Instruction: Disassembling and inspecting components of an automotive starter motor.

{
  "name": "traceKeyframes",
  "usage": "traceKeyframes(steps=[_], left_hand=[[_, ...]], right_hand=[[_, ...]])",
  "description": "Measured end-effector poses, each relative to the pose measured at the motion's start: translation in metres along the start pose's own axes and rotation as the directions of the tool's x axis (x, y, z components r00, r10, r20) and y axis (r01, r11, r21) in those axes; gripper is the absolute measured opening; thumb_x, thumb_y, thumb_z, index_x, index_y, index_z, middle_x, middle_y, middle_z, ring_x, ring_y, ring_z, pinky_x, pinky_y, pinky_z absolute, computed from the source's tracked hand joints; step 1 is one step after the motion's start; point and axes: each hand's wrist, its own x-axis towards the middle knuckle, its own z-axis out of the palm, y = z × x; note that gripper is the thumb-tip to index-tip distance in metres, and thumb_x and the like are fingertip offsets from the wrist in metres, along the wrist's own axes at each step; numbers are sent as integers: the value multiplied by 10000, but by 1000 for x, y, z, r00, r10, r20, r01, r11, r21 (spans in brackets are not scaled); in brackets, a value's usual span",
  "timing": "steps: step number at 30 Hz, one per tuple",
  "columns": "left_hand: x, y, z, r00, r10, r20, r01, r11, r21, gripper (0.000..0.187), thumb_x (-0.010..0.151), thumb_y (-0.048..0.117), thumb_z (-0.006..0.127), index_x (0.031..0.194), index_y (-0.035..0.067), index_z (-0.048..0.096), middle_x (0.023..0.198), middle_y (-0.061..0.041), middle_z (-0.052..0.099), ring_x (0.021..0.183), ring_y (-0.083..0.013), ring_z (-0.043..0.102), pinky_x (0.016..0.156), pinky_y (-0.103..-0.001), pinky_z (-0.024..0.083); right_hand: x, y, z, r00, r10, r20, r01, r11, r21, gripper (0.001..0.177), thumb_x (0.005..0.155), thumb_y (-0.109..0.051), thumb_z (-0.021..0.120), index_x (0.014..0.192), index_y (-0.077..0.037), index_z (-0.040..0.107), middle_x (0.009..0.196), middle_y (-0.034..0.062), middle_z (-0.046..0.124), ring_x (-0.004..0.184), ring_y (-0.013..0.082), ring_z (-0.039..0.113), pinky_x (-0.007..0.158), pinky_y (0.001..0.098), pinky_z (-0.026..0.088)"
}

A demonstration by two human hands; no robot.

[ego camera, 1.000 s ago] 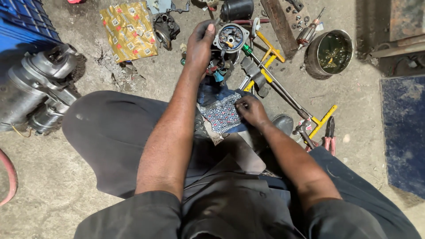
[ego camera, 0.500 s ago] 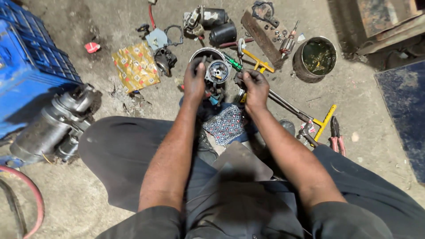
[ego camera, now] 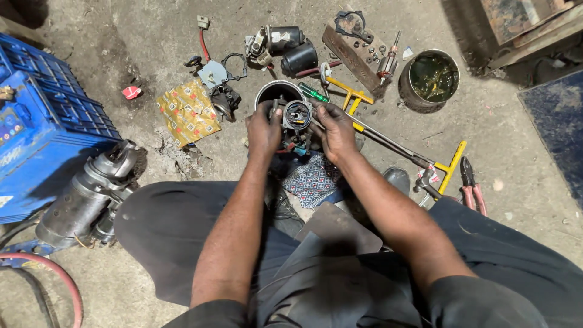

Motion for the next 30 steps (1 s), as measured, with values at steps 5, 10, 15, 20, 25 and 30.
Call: traceKeyframes(steps=[5, 10, 15, 20, 25, 30], left_hand=[[9, -30, 1, 997, -48, 63, 44, 997, 70, 371, 924, 248, 733, 1223, 42, 656, 1107, -210, 749, 1060, -386, 689, 917, -454, 523], [10, -36, -3, 995, -47, 83, 41, 996, 73, 383, 908, 264, 752, 1186, 26, 639, 1043, -221, 742, 985, -392, 716, 853, -453, 545], [7, -31, -5, 986, -139, 94, 137, 990, 26, 323, 876, 278, 781, 1047, 24, 677, 937, -189, 743, 876, -322, 719, 798, -413, 548], [3, -22, -5, 961, -258, 103, 270, 955, -121, 260, 895, 246, 763, 979, 11, 690, 845, -137, 735, 747, -218, 670, 700, -366, 540], [-2, 1, -11, 916, -373, 151, 400, 884, -243, 243, 916, 212, 739, 934, -21, 669, 794, -126, 713, 643, -168, 643, 585, -338, 536], [-14, 56, -29, 772, -565, 292, 636, 682, -362, 232, 954, 190, 651, 1032, -25, 610, 899, -145, 714, 689, -233, 708, 560, -391, 579]], right_hand=[[2, 3, 4, 997, -32, 72, 31, 999, 19, 184, 952, -208, 747, 1102, -106, 713, 1251, 25, 720, 996, 115, 634, 919, 329, 552], [6, -4, 11, 990, -56, 131, 55, 998, 13, 223, 980, -215, 750, 1139, -68, 695, 1284, 67, 725, 872, 107, 602, 770, 262, 518], [4, -24, 22, 984, -87, 155, 89, 996, -1, 227, 964, -237, 722, 1105, -70, 660, 1236, 100, 740, 1043, 143, 715, 894, 301, 594], [21, -22, 10, 978, -73, 197, 84, 995, -50, 202, 1002, -217, 723, 1120, -65, 662, 1241, 142, 748, 1013, 156, 682, 850, 290, 525], [28, -42, 25, 964, -70, 258, 75, 997, -10, 201, 979, -222, 715, 1104, -81, 648, 1208, 136, 747, 1042, 190, 705, 917, 336, 563], [39, -49, 36, 955, -1, 297, 35, 993, -110, 217, 991, -182, 694, 1124, -17, 648, 1176, 157, 742, 1099, 236, 706, 995, 411, 578]])
